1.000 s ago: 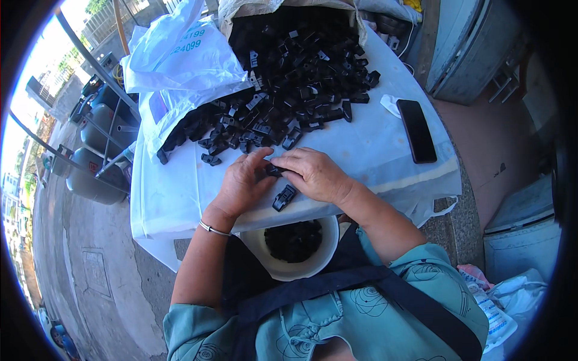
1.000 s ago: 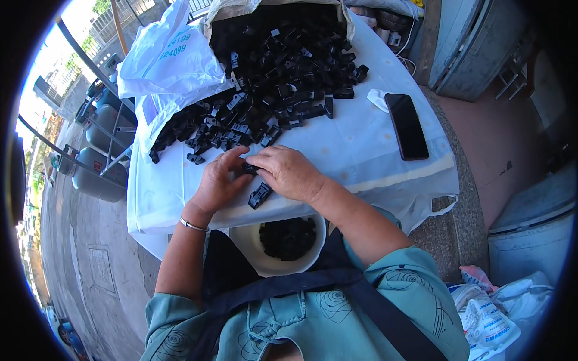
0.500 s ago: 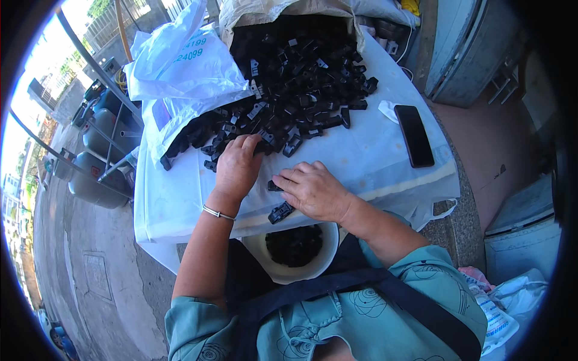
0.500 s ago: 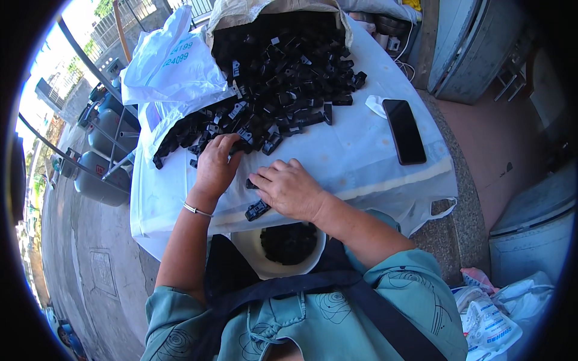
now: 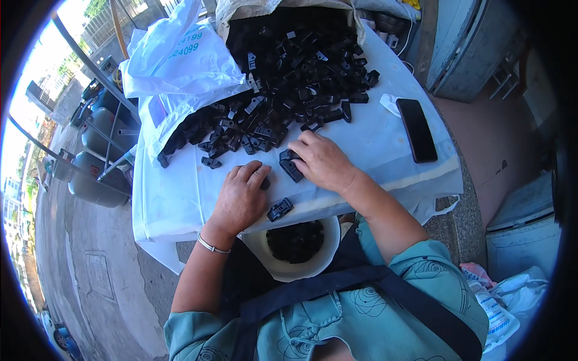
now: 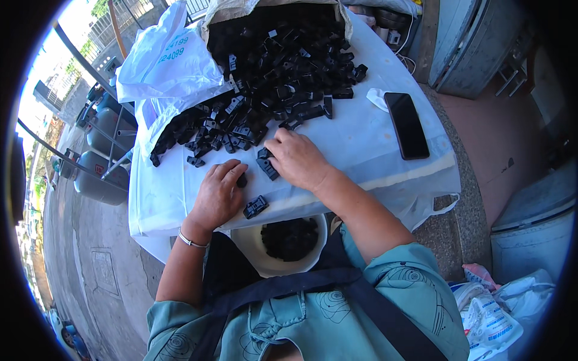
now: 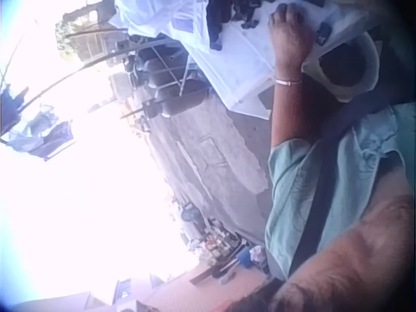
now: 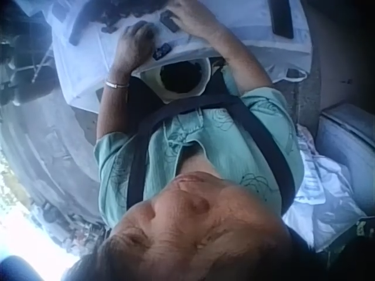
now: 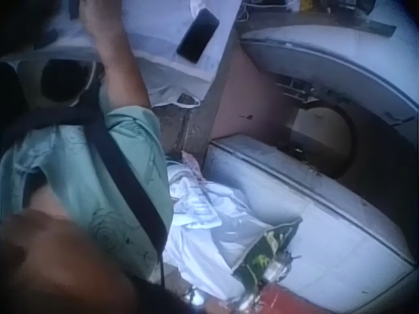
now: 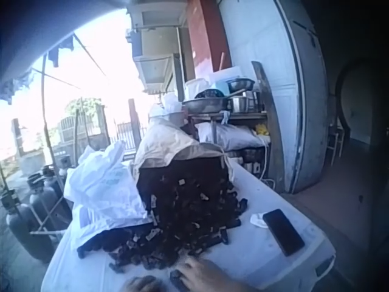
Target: Sorting small black plastic components from a pile on a table into a container.
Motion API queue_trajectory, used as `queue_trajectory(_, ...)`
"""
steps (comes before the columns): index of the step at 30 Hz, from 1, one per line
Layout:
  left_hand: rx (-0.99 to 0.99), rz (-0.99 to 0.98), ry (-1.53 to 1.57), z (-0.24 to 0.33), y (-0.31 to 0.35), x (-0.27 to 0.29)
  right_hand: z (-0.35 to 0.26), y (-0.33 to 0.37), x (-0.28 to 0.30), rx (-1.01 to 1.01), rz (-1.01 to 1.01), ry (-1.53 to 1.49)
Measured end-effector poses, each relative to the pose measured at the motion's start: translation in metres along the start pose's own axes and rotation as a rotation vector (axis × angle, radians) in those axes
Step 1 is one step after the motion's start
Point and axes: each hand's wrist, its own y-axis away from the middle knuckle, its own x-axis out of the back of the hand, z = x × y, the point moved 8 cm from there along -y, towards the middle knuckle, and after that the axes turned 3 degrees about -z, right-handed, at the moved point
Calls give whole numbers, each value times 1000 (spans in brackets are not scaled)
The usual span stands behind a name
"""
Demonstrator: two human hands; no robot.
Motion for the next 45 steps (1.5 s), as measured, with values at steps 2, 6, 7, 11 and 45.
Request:
queue_trajectory(2, 27, -4, 75, -12, 6, 2, -17, 13, 3, 143, 85, -119)
queue_trajectory(6, 208, 14, 201, -37, 14, 3, -48, 28, 5, 335, 59, -231)
queue_trajectory(7, 211, 15, 198, -35, 15, 3, -52, 28, 8, 338, 58, -233)
queue_trajectory(11, 88, 1, -36, -9, 13, 2, -44, 17, 13, 291, 125, -384)
queue_trajectory(45, 174, -9, -178, -56, -35, -6, -32, -28, 0, 122, 346, 25)
